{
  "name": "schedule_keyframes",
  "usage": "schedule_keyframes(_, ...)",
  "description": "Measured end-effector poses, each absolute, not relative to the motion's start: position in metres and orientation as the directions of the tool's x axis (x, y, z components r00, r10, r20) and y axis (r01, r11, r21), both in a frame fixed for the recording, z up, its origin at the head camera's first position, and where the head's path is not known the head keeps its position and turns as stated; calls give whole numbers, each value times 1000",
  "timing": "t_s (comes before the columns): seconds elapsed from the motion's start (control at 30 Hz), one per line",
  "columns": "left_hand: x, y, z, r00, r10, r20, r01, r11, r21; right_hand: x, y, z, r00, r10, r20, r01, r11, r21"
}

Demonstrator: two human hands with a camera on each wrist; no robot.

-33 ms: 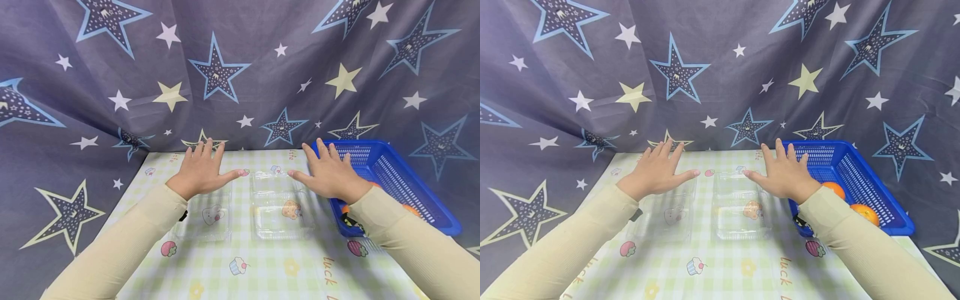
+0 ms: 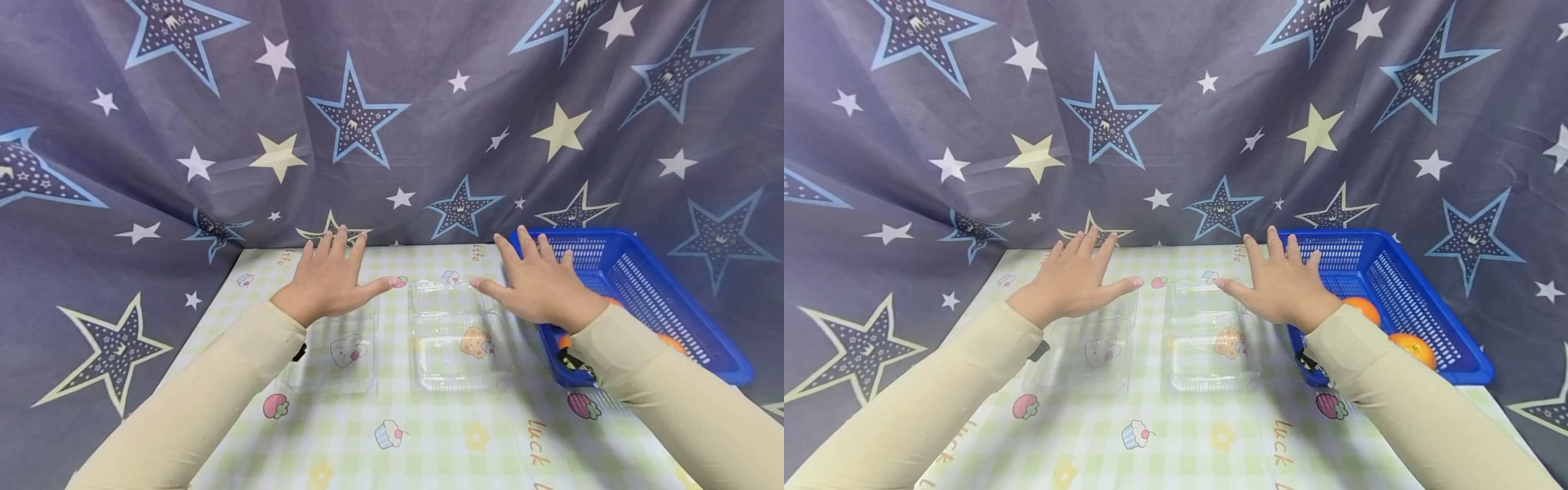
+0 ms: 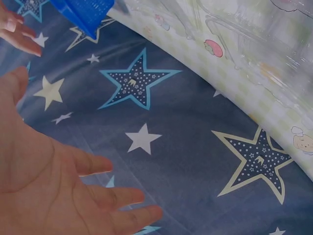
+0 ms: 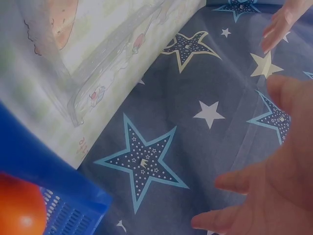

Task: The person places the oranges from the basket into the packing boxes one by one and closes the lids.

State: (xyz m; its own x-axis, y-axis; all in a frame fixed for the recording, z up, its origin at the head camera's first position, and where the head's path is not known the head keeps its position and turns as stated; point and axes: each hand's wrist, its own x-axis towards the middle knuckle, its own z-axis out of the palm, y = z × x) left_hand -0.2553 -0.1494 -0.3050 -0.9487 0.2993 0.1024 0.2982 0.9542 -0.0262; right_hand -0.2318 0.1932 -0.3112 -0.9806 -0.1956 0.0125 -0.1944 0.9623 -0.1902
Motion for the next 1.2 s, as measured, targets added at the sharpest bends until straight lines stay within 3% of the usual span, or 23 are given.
schedule_keyframes(0.2,-255,-159,-308,-956,285,66,285,958,-20,-231,198,-309,-979,-202,7,-199,960,-197)
schedule_keyframes(0.47,-227,-188,-316,-963,270,-2,265,945,192,-236,216,-309,-981,-194,-6,-189,964,-189)
schedule_keyframes(1.2,-200,-235,-365,-982,165,-88,110,891,440,-245,246,-323,-980,-193,-53,-180,964,-194)
